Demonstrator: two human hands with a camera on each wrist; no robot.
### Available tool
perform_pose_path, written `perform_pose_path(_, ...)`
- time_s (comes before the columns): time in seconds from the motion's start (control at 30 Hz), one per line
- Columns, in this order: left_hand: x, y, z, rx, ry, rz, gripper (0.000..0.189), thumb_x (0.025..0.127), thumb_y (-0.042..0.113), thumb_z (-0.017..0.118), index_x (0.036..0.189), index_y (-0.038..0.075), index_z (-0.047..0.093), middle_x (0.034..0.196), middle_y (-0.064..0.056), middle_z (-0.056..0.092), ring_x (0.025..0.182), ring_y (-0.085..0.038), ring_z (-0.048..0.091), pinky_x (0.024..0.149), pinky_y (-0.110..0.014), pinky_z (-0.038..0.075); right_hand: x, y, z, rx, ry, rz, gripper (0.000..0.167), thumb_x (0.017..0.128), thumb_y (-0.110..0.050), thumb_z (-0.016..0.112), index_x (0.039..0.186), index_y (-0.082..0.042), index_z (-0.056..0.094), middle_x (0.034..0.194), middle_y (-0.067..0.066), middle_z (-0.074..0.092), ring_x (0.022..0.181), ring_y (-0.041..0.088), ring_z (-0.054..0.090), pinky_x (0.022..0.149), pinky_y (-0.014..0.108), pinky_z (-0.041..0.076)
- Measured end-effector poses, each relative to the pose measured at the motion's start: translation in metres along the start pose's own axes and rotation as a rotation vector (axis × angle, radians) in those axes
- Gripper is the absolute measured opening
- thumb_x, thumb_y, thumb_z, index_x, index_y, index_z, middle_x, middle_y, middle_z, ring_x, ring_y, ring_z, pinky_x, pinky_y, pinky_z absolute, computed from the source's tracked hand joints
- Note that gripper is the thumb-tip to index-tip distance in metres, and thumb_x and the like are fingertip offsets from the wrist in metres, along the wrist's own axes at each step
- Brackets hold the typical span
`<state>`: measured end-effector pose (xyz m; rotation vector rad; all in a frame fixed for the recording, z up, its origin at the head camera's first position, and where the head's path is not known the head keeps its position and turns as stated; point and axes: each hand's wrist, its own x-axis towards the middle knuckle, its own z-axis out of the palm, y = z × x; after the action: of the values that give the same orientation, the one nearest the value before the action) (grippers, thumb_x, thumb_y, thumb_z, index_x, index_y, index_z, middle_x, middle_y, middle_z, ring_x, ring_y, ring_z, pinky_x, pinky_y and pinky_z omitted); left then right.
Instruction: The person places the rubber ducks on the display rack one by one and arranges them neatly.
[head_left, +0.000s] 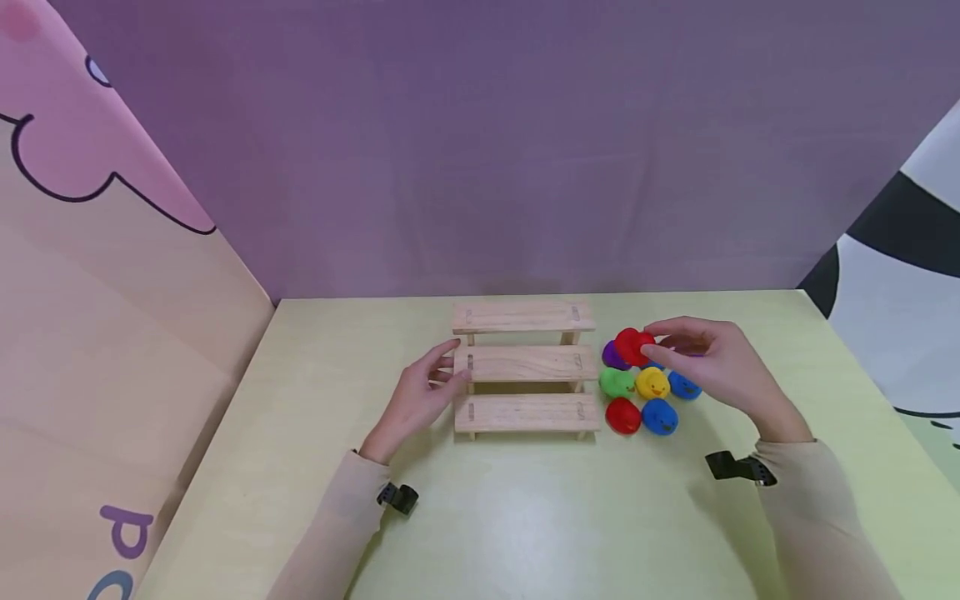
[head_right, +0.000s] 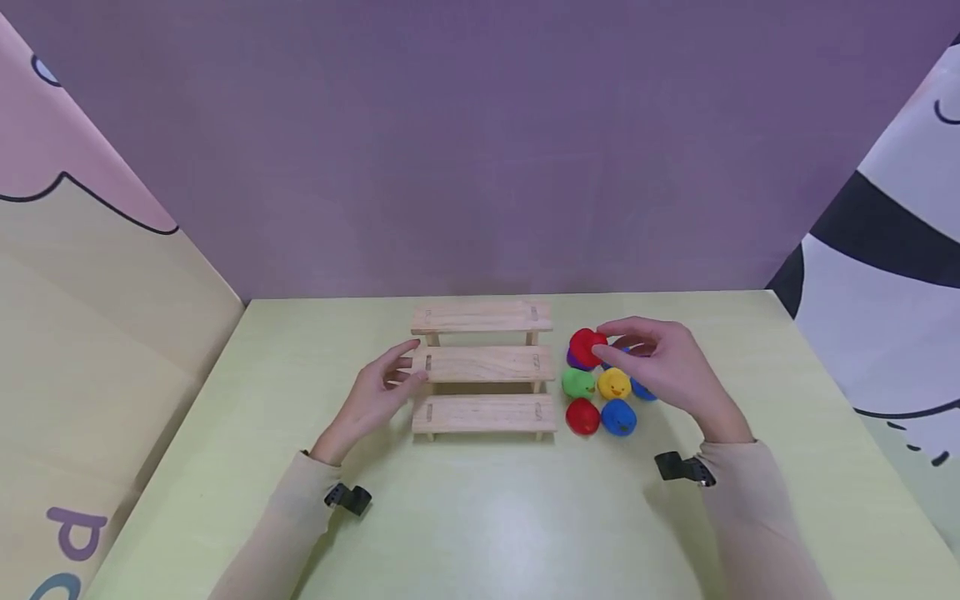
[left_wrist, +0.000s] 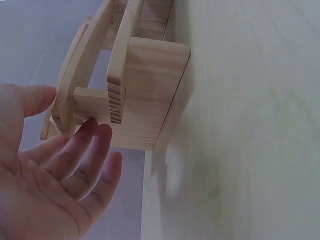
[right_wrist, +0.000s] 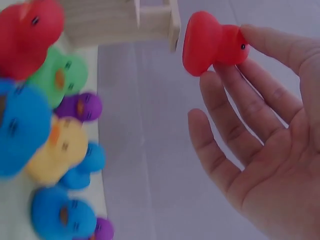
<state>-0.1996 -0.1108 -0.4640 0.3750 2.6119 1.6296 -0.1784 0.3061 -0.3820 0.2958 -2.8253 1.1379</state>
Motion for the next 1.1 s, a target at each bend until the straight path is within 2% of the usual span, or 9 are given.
perform_pose_path(0.13,0.0,-0.001,0.001,-0.002,-0.003,-0.004,0.057,0.104,0.029,0.07,0.157,0.019,0.053,0.135,-0.016,0.072,0.114,-0.029,0.071,0.1,-0.047,0.059,0.011,-0.016,0.007,0.011,-0.009,-0.01,0.04,0.101,-0.034,0.074,0.133,-0.01,0.074,0.127,0.016,0.075,0.103,0.025,0.071,0.079,0.016,0.055)
perform_pose_path(0.23,0.0,0.0,0.001,0.004,-0.003,0.005,0.057,0.104,0.029,0.071,0.157,0.017,0.053,0.135,-0.016,0.072,0.113,-0.028,0.071,0.099,-0.047,0.059,0.019,-0.027,0.013,0.026,-0.011,-0.022,0.04,0.101,-0.035,0.074,0.132,-0.01,0.074,0.126,0.016,0.076,0.105,0.032,0.071,0.079,0.017,0.055)
perform_pose_path(0.4,0.002,0.001,-0.002,0.013,0.003,0.024,0.059,0.103,0.028,0.072,0.157,0.014,0.053,0.134,-0.016,0.072,0.113,-0.029,0.071,0.099,-0.048,0.06,0.034,-0.041,0.025,0.069,-0.005,-0.04,0.04,0.101,-0.036,0.074,0.132,-0.01,0.074,0.125,0.013,0.076,0.105,0.031,0.072,0.081,0.018,0.056)
perform_pose_path(0.6,0.002,0.001,-0.002,0.013,0.005,0.014,0.059,0.102,0.028,0.074,0.156,0.014,0.054,0.134,-0.015,0.073,0.112,-0.029,0.071,0.098,-0.048,0.06,0.049,-0.055,0.039,0.118,-0.022,-0.037,0.041,0.1,-0.039,0.075,0.132,-0.013,0.075,0.128,0.011,0.076,0.107,0.029,0.072,0.082,0.022,0.057)
perform_pose_path(0.83,0.004,0.002,0.0,-0.001,-0.009,0.01,0.059,0.102,0.029,0.073,0.157,0.016,0.054,0.136,-0.017,0.071,0.113,-0.029,0.071,0.097,-0.047,0.06,0.063,-0.069,0.052,0.168,-0.046,-0.061,0.039,0.099,-0.037,0.077,0.13,-0.014,0.076,0.126,0.009,0.077,0.105,0.027,0.073,0.082,0.02,0.058)
perform_pose_path(1.1,0.003,0.004,-0.005,-0.015,-0.007,-0.012,0.059,0.101,0.026,0.074,0.156,0.016,0.054,0.134,-0.015,0.072,0.113,-0.028,0.07,0.097,-0.045,0.06,0.082,-0.088,0.077,0.232,-0.058,-0.076,0.037,0.097,-0.035,0.079,0.129,-0.015,0.077,0.124,0.007,0.077,0.102,0.027,0.073,0.077,0.034,0.061)
